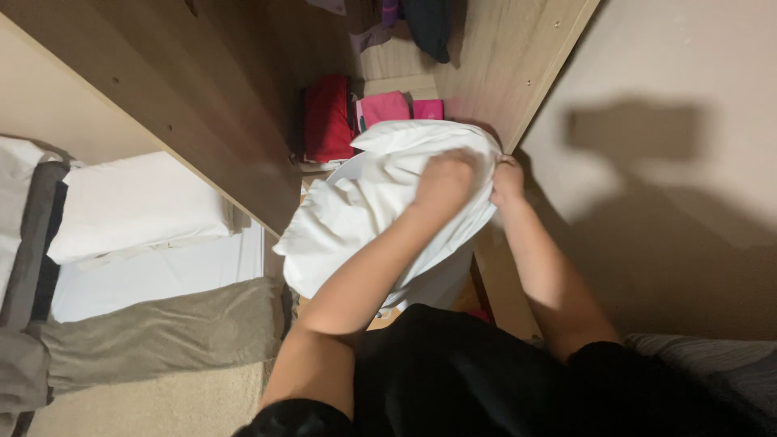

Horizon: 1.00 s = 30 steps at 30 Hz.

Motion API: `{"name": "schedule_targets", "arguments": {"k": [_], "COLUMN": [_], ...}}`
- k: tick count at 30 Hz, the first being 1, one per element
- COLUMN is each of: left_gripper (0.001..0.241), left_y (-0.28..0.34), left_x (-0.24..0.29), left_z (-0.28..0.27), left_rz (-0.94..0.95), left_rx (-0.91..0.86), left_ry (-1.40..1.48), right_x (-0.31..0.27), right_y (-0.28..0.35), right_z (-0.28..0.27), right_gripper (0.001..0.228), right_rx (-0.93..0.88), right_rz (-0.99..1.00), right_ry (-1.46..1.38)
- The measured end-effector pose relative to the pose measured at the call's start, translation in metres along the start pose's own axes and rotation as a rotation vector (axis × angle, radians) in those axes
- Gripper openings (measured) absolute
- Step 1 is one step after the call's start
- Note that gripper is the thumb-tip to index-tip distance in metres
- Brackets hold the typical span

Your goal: The person inserts a white pillow into a white pillowcase by hand, aligning the corners and smoothing the fabric. The person then places the finished pillow on a white chair.

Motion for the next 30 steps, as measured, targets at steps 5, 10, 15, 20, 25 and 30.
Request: {"name": "schedule_targets", "arguments": {"k": [5,10,15,20,25,30], "left_gripper": [0.026,0.037,0.078,0.042,0.024,0.023], "left_y": [-0.038,-0.045,-0.044,-0.083,-0.081,-0.085], "left_x": [-0.119,-0.116,-0.106,-0.138,-0.07,-0.025], "left_z": [0.012,-0.033,-0.038,0.024,-0.058,-0.083], "left_rz": [-0.362,-0.463,-0.487,-0.445,-0.336,-0.024], "left_rx": [-0.22,-0.419,-0.565,-0.5,-0.16,-0.196], "left_ry": [-0.049,0.064,0.074,0.055,0.236,0.691], "right_x": [0.009,-0.098,-0.177,-0.159,-0.111,-0.037], "right_y": [-0.028,0.02,0.061,0.051,0.052,0.005], "right_z": [-0.017,0.023,0.069,0.056,0.037,0.008], "right_gripper": [0.006,0.031,0.066,0.052,0.052,0.035], "right_rx": [-0.017,-0.205,-0.572,-0.472,-0.127,-0.085], "right_rz": [-0.077,-0.123,-0.227,-0.313,-0.234,-0.021], "right_ry": [0.041,0.37,0.9,0.765,0.203,0.087]}}
Point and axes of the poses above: each hand's wrist, its own y-axis away from the middle knuckle, its own z-axis out of the palm, x = y × z, the point moved 8 cm from there along -y, towards the middle knuckle, and after that the axes turned 11 degrees about -z, right-handed, at the moved point
